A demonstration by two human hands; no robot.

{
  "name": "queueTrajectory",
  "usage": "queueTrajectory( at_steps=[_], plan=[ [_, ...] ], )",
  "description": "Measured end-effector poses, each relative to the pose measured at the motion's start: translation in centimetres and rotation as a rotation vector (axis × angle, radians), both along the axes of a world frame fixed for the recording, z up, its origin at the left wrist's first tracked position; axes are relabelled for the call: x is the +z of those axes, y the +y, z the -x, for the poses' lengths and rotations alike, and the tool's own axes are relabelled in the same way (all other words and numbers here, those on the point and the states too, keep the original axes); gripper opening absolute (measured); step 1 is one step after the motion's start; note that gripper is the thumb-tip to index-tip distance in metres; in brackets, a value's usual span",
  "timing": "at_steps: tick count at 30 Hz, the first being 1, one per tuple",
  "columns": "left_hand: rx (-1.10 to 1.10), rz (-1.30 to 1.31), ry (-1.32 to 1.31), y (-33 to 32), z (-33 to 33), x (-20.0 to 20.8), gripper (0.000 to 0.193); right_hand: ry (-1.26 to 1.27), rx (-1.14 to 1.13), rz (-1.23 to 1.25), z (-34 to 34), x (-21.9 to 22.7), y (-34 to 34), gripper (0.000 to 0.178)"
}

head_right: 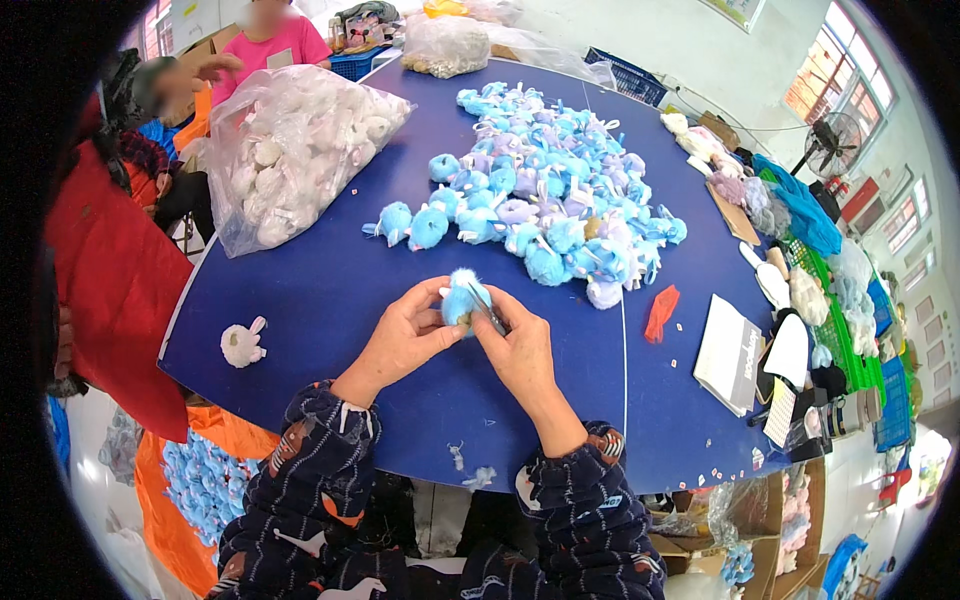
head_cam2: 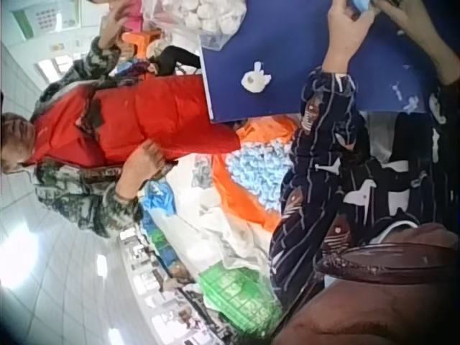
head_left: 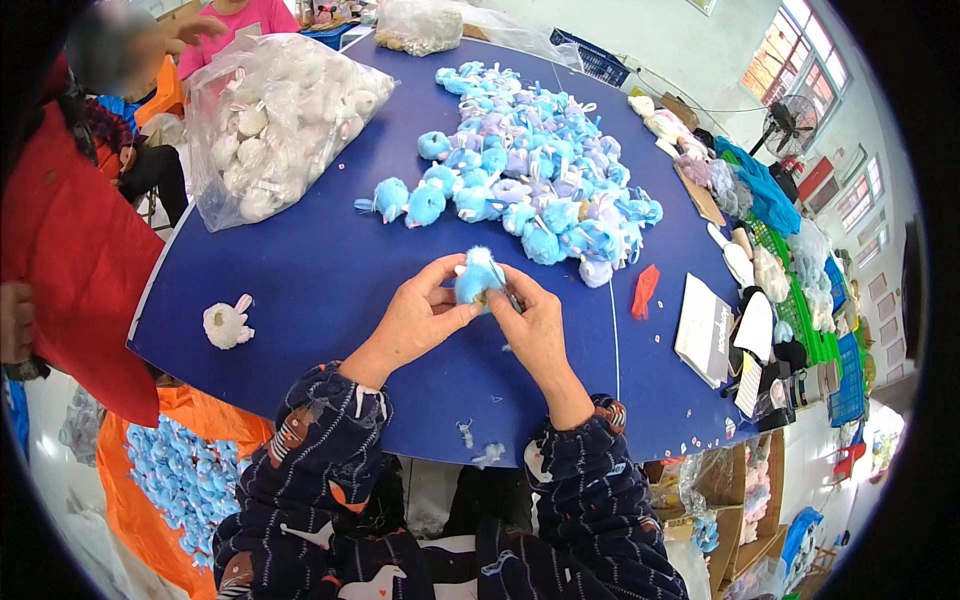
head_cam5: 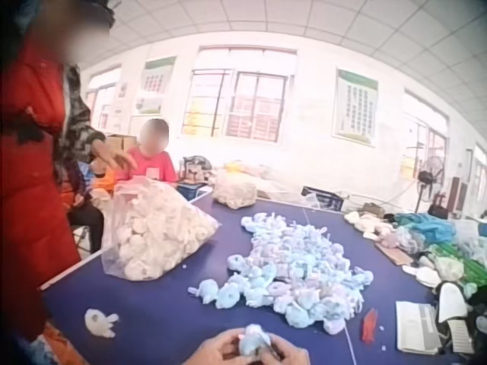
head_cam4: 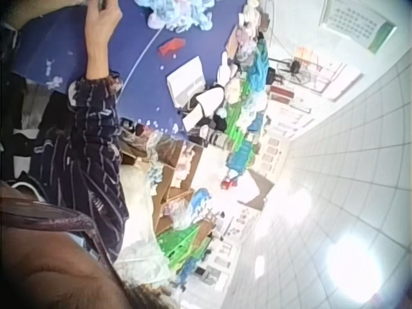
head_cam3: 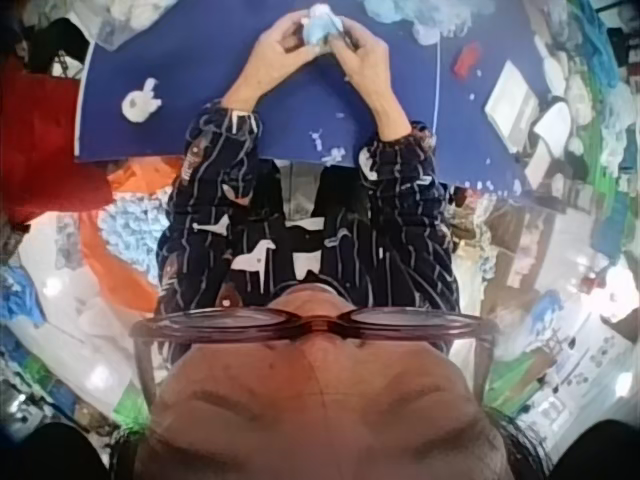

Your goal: The person trims excess fabric from small blue stuffed toys using scissors. They pick up each toy, cut the loose threads, and place the finished toy on the table. The person works at a table with other workers in the background.

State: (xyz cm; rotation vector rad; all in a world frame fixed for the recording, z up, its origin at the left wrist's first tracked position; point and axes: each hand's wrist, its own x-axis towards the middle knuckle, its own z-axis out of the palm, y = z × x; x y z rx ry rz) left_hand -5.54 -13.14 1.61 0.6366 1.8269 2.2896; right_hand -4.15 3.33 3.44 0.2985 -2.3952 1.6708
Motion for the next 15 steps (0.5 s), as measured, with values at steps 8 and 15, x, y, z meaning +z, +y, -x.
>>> queueTrajectory(
  at_steps=[8, 15],
  plan=[
    [0.1, -0.001, 0.027, 0.23, -0.05, -0.06, 0.049, -0.103, 0.028, 0.218, 0.57, -0.86, 0.18, 0.034],
    [0.203, 0.152, 0.084, 0.32, 0.0, -0.58, 0.042, -0.124, 0.01, 0.225, 0.41, -0.81, -0.22, 0.038]
  ],
)
